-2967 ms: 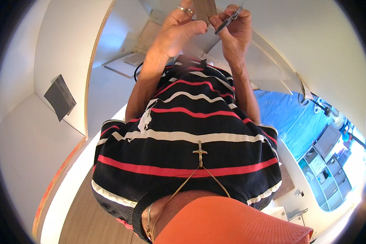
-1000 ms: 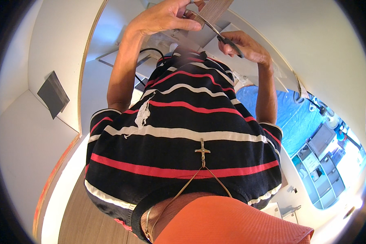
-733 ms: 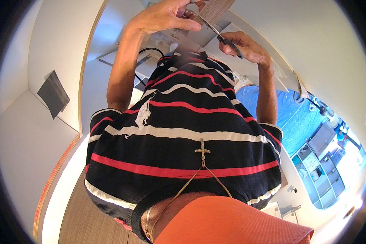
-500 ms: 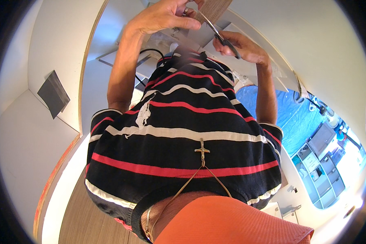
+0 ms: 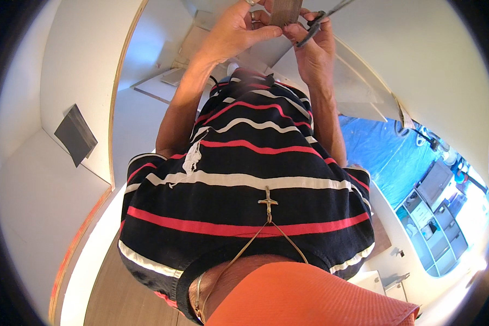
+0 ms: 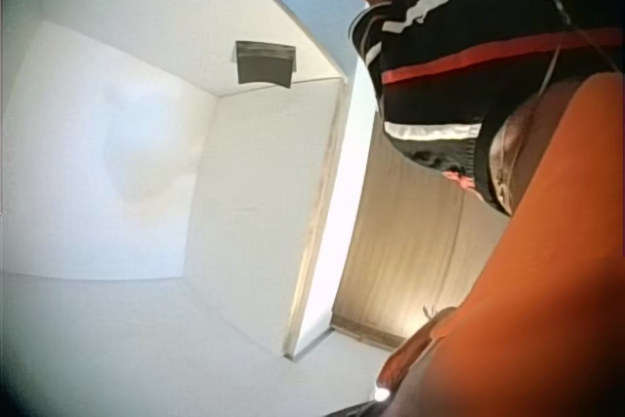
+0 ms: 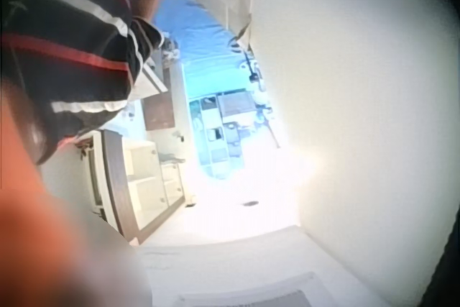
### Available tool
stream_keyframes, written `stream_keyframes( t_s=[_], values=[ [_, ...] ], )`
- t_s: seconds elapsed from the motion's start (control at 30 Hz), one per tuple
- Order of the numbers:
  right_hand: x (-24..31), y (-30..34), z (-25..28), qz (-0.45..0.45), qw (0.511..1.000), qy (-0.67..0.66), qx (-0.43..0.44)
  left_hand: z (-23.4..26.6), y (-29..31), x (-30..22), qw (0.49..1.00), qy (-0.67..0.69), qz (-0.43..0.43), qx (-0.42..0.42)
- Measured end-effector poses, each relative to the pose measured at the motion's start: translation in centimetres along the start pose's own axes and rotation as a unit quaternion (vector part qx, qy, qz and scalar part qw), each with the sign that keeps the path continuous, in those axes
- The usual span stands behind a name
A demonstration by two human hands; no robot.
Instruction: The person uses scissors to cut a thin strip of wood or wood-veneer material, repeatedly measures it against a curved wall, and marks it with a pencil. The person then cuts the strip again and repositions it along the wall.
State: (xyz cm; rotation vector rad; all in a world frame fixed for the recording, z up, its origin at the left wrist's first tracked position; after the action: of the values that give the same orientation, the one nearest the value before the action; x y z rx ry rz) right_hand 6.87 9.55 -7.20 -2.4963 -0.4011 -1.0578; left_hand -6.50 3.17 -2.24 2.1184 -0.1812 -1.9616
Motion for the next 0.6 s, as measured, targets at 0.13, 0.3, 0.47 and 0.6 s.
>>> stream_keyframes(
  t_s=[0.13,0.3,0.47,0.6],
  values=[
    [-0.1,-0.2,-0.5,-0.003,1.0,-0.006,-0.006,-0.2,0.0,0.8,0.999,0.041,0.003,0.012],
    [1.7,-0.1,-2.6,0.051,0.994,0.054,0.08,-1.3,0.1,0.4,0.977,0.176,-0.014,0.121],
    [3.0,-1.0,-5.2,0.123,0.978,0.046,0.161,-1.7,0.7,0.6,0.946,0.27,0.007,0.177],
    [3.8,-1.0,-5.5,0.18,0.95,0.15,0.205,-1.6,0.9,0.7,0.929,0.321,0.002,0.184]
  ],
)
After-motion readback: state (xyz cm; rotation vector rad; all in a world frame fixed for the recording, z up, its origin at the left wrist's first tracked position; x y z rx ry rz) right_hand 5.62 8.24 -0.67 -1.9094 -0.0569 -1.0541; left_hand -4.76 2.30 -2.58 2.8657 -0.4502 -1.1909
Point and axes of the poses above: each hand's wrist, its own y-axis away from the middle knuckle, its own z-axis out of the back of the hand, x = y × z, the point moved 10 cm from there along -y, towards the middle knuckle, and after that the axes turned 14 degrees about z, right-handed, at the moved point
